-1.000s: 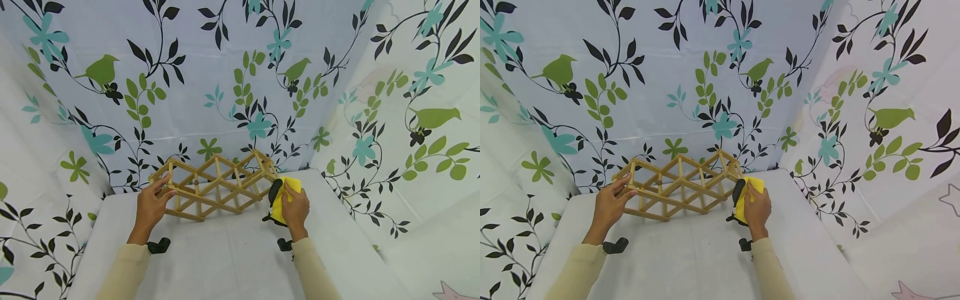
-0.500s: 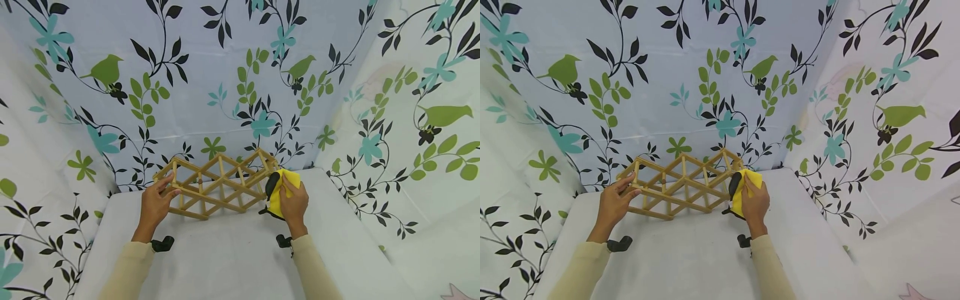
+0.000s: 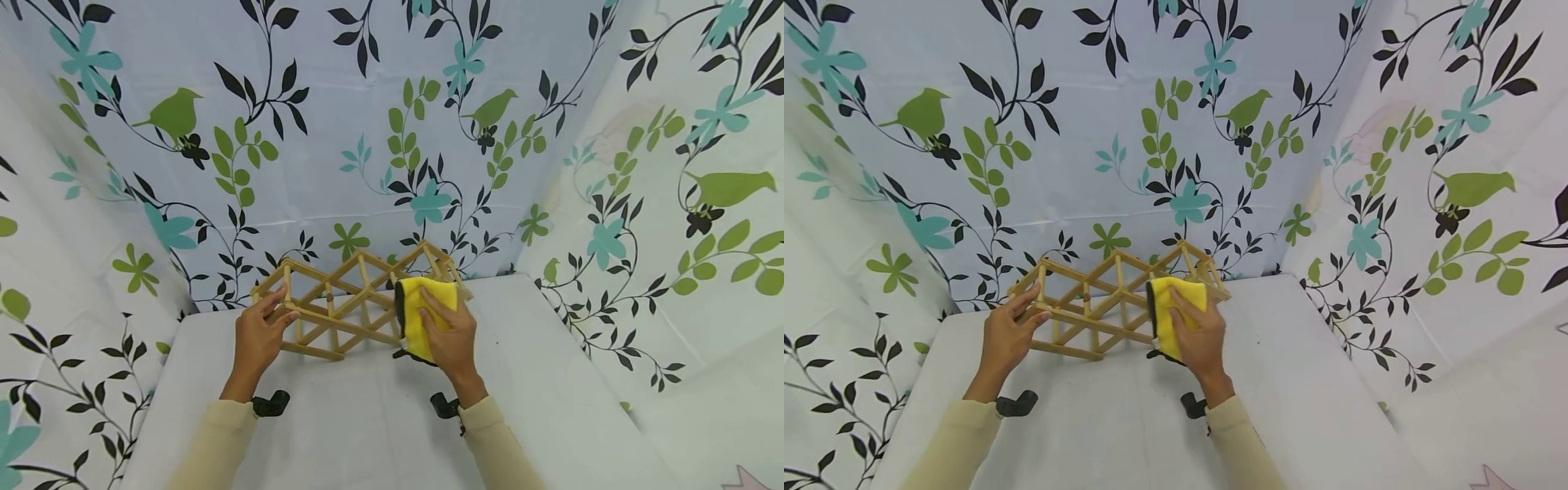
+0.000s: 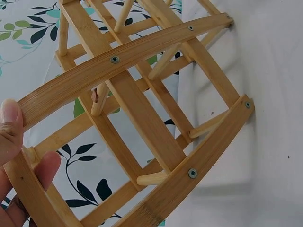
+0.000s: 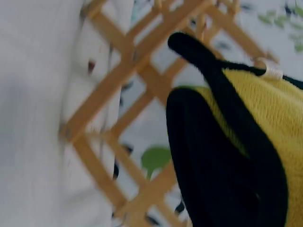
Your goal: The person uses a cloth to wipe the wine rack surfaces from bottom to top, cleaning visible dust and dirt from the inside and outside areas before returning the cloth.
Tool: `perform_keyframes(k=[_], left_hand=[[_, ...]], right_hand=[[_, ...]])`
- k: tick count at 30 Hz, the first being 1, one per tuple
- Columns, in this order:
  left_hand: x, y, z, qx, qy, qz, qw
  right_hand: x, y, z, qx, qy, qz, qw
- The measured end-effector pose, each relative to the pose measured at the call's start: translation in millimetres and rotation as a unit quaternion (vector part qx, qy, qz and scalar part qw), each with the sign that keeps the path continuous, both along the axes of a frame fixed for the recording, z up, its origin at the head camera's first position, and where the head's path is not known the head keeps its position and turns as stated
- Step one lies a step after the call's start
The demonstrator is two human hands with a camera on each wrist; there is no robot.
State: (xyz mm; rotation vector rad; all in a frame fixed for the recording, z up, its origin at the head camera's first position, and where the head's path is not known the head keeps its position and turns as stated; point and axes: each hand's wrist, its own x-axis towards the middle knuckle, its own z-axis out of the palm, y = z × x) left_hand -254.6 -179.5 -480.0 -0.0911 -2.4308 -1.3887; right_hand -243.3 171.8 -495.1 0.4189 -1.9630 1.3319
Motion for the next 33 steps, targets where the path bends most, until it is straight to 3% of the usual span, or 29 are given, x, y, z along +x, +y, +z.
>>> perform_keyframes(k=[2,4,8,11,13,16,18,20,23,26,29,31,33], left_hand=[[0.5,1.1,-0.9,-0.001,0.004,0.002,1.0000],[0.4,1.4,-1.5,-0.003,0.009,0.006,0.9999],[0.2,0.9,-2.8,-0.007,0.018,0.000,0.9998],[1.1,-0.9,-1.8,-0.018,0.021,-0.015,0.9995],[2.3,-4.8,2.4,-0.029,0.007,-0.032,0.9990],[2.2,-15.7,14.7,-0.062,-0.029,-0.048,0.9965],[-2.1,-24.0,24.0,-0.082,-0.039,-0.046,0.9948],[-11.1,-29.9,33.0,-0.101,-0.032,-0.030,0.9939],[-29.7,-33.5,41.4,-0.109,-0.002,-0.008,0.9940],[-47.8,-34.1,45.4,-0.105,0.012,-0.002,0.9944],[-60.6,-34.8,46.9,-0.117,0.000,-0.016,0.9930],[-65.2,-36.3,48.0,-0.126,-0.028,-0.047,0.9905],[-68.0,-38.2,49.7,-0.122,-0.060,-0.098,0.9860]], right_hand=[[-1.3,-21,2.6,0.049,0.003,0.033,0.9982],[-5.1,-35,-1.7,0.116,-0.002,0.032,0.9927],[-12.0,-38,-28.7,0.202,-0.052,-0.050,0.9767],[-9.2,-25,-53.0,0.212,-0.127,-0.105,0.9633],[-3.7,-19,-62.5,0.205,-0.156,-0.113,0.9597],[5.4,-21,-59.8,0.154,-0.141,-0.075,0.9750],[8.9,-32,-48.7,0.114,-0.091,-0.035,0.9887],[8.8,-46,-36.1,0.075,-0.039,0.003,0.9964],[2.7,-68,-24.4,0.048,0.010,0.028,0.9984],[-4.2,-88,-27.3,0.050,0.000,0.012,0.9987],[-5.5,-102,-39.9,0.099,-0.051,-0.010,0.9937],[-2.9,-107,-48.2,0.132,-0.079,-0.009,0.9881],[1.1,-108,-51.7,0.145,-0.082,-0.005,0.9860]])
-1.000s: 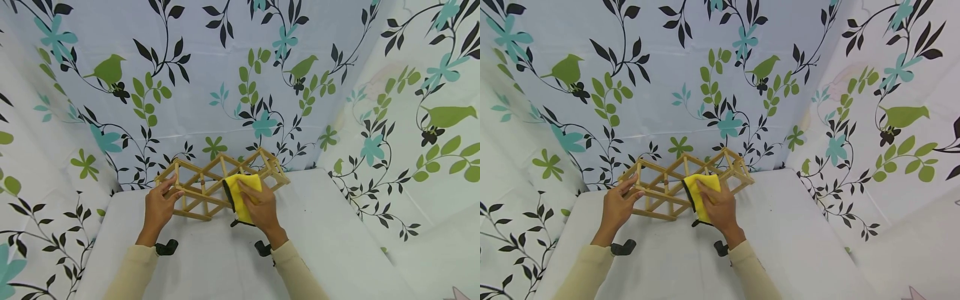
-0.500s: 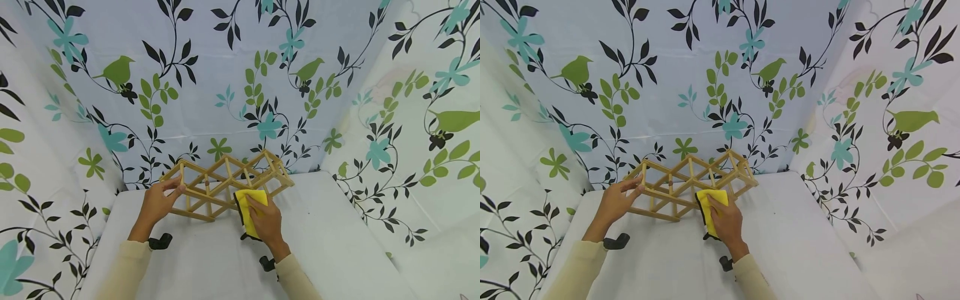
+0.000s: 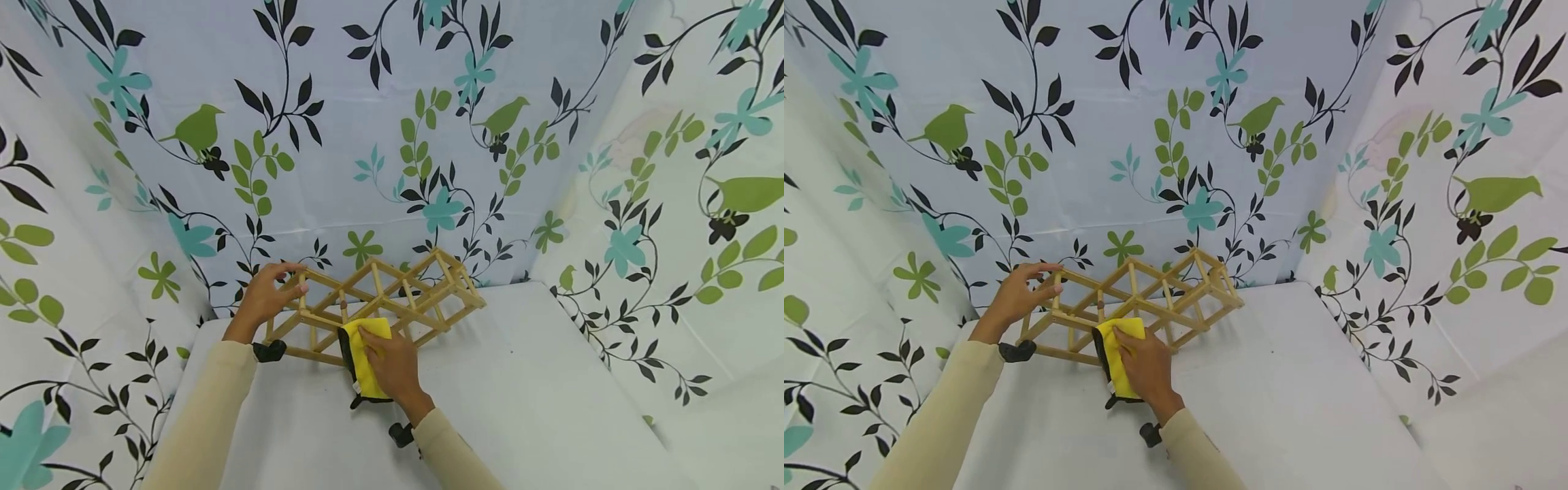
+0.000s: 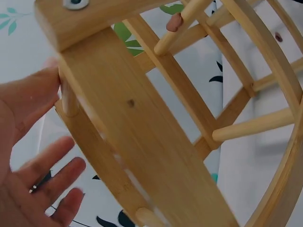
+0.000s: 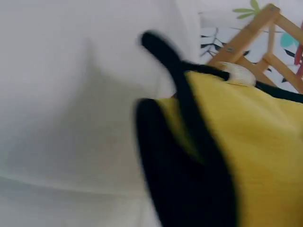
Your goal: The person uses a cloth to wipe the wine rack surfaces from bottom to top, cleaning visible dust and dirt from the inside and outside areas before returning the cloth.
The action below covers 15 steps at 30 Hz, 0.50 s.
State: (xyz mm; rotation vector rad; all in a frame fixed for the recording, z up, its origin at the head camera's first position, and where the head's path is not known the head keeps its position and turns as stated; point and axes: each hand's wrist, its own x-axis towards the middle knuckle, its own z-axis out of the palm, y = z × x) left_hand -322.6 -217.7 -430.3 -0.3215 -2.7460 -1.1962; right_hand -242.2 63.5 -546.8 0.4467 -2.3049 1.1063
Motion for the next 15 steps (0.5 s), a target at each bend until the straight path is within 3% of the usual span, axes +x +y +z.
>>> perform_keyframes(k=[3,7,12,15], left_hand=[[-2.2,-5.7,-1.8,0.032,-0.049,-0.056,0.9967],[-2.0,-7.3,-0.9,0.067,-0.069,-0.094,0.9910],[-2.7,-9.3,-3.6,0.081,-0.079,-0.117,0.9867],[-4.6,-8.7,-6.4,0.089,-0.078,-0.122,0.9854]], right_hand=[[0.8,-1.8,0.6,-0.044,0.039,0.003,0.9983],[-4.6,-2.9,7.8,-0.085,0.091,-0.018,0.9921],[-6.3,-7.1,2.9,-0.010,0.027,-0.013,0.9995],[-3.2,-6.7,0.0,0.012,0.012,-0.003,0.9998]])
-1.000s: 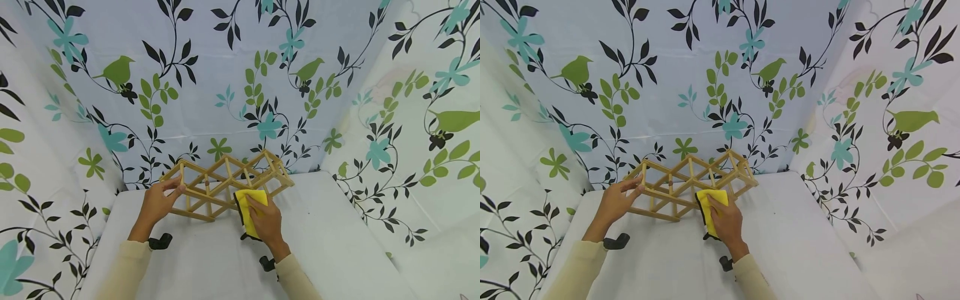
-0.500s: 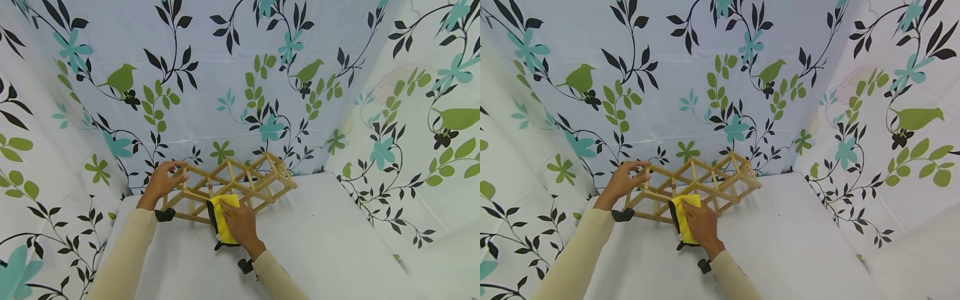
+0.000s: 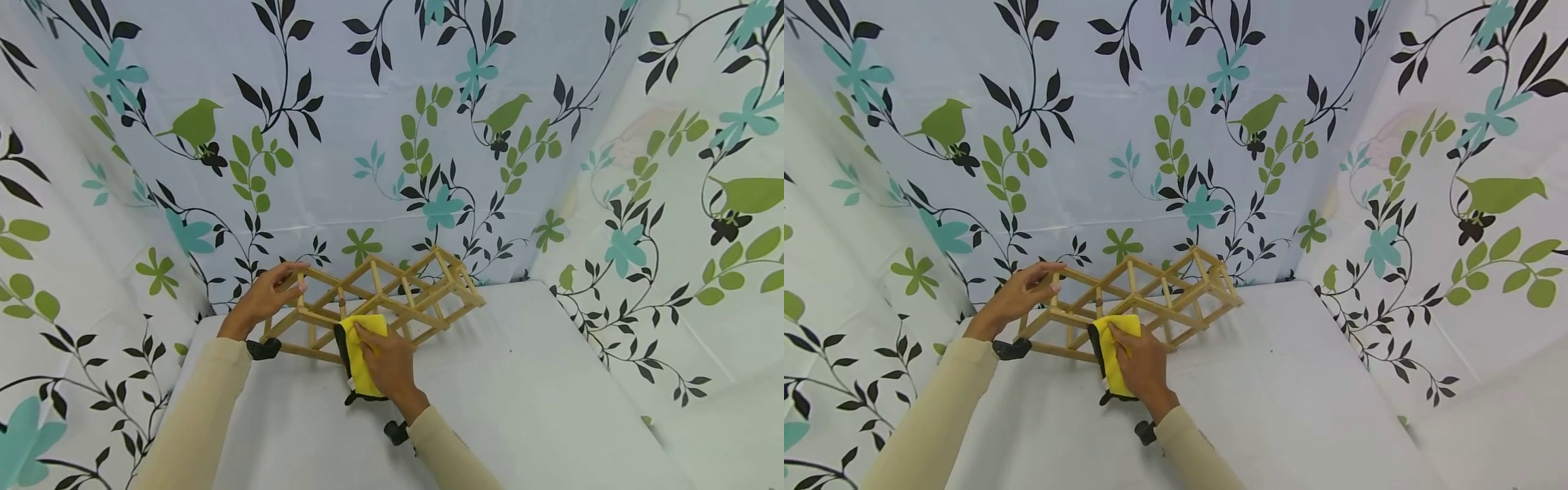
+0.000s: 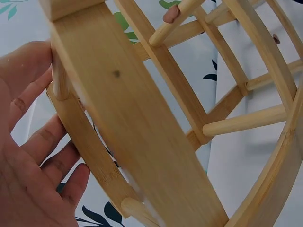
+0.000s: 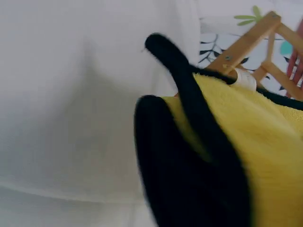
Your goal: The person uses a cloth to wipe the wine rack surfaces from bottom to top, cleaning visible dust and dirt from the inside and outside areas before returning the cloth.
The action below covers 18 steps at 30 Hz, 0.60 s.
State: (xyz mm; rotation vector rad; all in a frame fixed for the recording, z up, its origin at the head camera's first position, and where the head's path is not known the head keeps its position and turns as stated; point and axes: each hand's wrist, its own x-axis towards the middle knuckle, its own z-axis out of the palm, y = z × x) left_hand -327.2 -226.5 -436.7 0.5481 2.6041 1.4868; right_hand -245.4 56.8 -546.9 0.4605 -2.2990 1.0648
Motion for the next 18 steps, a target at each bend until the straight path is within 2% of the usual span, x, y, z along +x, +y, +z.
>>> perform_keyframes(k=[6,8,11,13,15,18], left_hand=[[2.0,-2.1,-1.0,0.003,0.011,-0.001,0.9999],[3.6,-3.3,0.0,-0.004,0.011,0.000,0.9999],[6.8,-5.4,2.2,-0.017,0.003,0.009,0.9998],[8.7,-6.4,3.5,-0.029,0.005,0.013,0.9995],[10.0,-6.2,4.2,-0.035,0.006,0.017,0.9992],[10.9,-3.3,4.2,-0.044,0.017,0.017,0.9988]], right_hand=[[-3.1,-2,12.5,-0.049,0.096,-0.040,0.9933],[-5.5,-4,13.8,-0.043,0.084,-0.036,0.9949],[-3.4,-7,12.7,0.003,0.021,0.004,0.9998],[0.2,-8,13.0,0.039,-0.010,0.029,0.9988],[3.8,-9,15.7,0.056,-0.012,0.052,0.9970],[6.5,-15,26.5,0.064,0.028,0.086,0.9938]])
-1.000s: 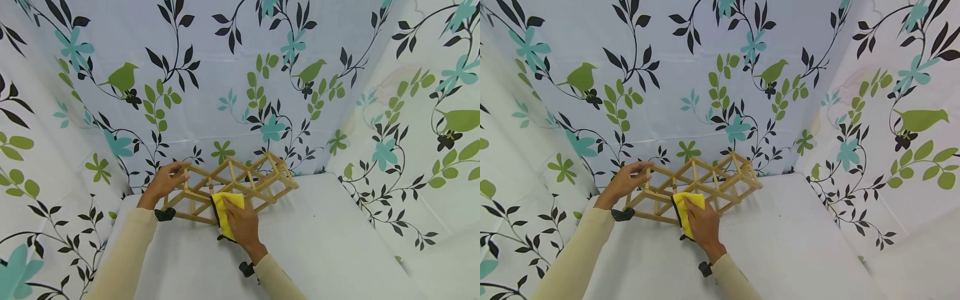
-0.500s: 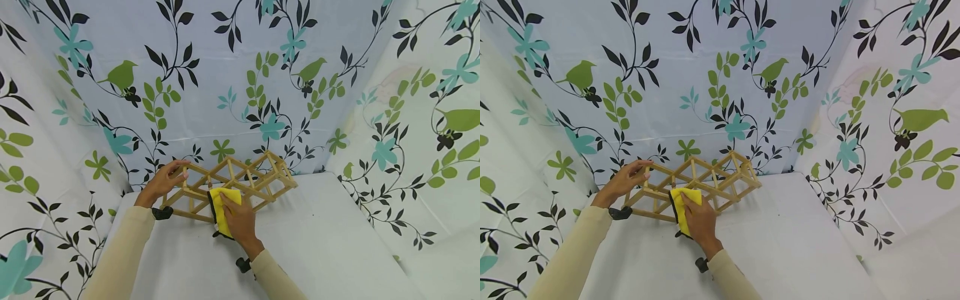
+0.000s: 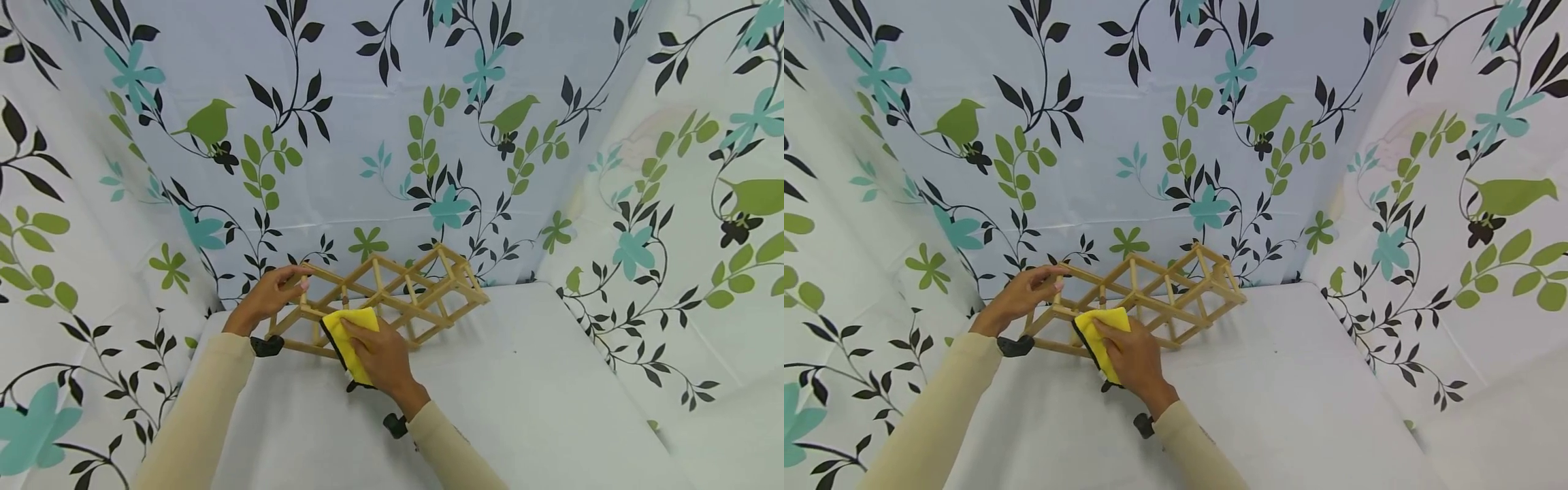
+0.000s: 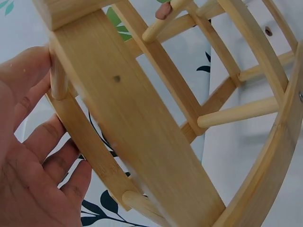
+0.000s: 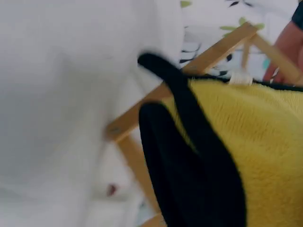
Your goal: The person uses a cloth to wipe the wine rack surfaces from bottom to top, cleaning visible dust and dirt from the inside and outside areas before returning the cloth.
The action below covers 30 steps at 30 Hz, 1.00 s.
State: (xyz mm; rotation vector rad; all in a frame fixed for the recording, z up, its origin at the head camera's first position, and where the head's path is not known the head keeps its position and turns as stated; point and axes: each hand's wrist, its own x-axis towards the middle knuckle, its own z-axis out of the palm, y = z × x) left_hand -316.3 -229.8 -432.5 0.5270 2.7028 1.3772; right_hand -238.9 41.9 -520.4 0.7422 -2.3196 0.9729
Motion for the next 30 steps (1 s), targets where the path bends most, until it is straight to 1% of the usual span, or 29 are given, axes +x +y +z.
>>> perform_keyframes(k=[2,4,6,8,10,13,15,17,19,20,21,23,24,25,27,28,30], left_hand=[[-1.1,2.1,-1.2,-0.001,0.005,-0.003,1.0000],[-2.0,3.9,-2.2,0.003,0.011,-0.005,0.9999],[-2.4,4.7,-2.5,0.009,0.013,-0.008,0.9998],[-2.0,5.0,-3.0,0.015,0.013,-0.011,0.9998],[-1.9,4.7,-4.0,0.011,0.009,-0.006,0.9999],[-2.3,4.5,-4.3,-0.003,0.002,0.002,1.0000],[-3.1,4.9,-4.3,-0.011,-0.003,0.008,0.9999],[-2.9,6.8,-1.9,-0.015,-0.005,0.010,0.9998],[-3.0,8.0,-0.9,-0.020,-0.006,0.012,0.9997],[-3.1,8.2,-0.5,-0.021,-0.007,0.013,0.9997],[-3.4,8.2,-0.1,-0.021,-0.007,0.012,0.9997],[-3.7,7.7,0.5,-0.022,-0.006,0.013,0.9997],[-4.0,7.3,0.5,-0.022,-0.006,0.013,0.9997],[-4.1,6.9,0.6,-0.021,-0.006,0.013,0.9997],[-4.1,6.2,0.4,-0.019,-0.007,0.012,0.9997],[-3.8,5.9,0.3,-0.019,-0.009,0.012,0.9997],[-3.1,5.2,0.2,-0.021,-0.011,0.014,0.9996]], right_hand=[[-0.6,-8,8.8,0.010,0.028,0.031,0.9991],[-1.7,-17,17.8,0.031,0.041,0.057,0.9971],[-2.9,-27,24.4,0.053,0.047,0.061,0.9956],[-4.2,-36,27.7,0.072,0.041,0.049,0.9954],[-4.9,-41,25.5,0.081,0.027,0.027,0.9959],[-5.3,-38,11.0,0.091,0.001,-0.025,0.9955],[-2.0,-31,-1.1,0.089,-0.037,-0.055,0.9938],[2.9,-23,-8.8,0.085,-0.056,-0.075,0.9920],[7.7,-21,-10.5,0.065,-0.045,-0.063,0.9949],[9.5,-22,-8.0,0.056,-0.026,-0.049,0.9969],[10.2,-25,-4.0,0.048,0.001,-0.032,0.9984],[9.3,-33,7.9,0.040,0.058,0.002,0.9975],[7.8,-37,14.3,0.040,0.077,0.013,0.9961],[6.3,-42,20.6,0.043,0.086,0.018,0.9952],[2.8,-47,28.0,0.058,0.083,0.014,0.9948],[1.2,-48,28.9,0.065,0.072,0.010,0.9952],[-0.9,-45,24.7,0.081,0.038,-0.007,0.9960]])
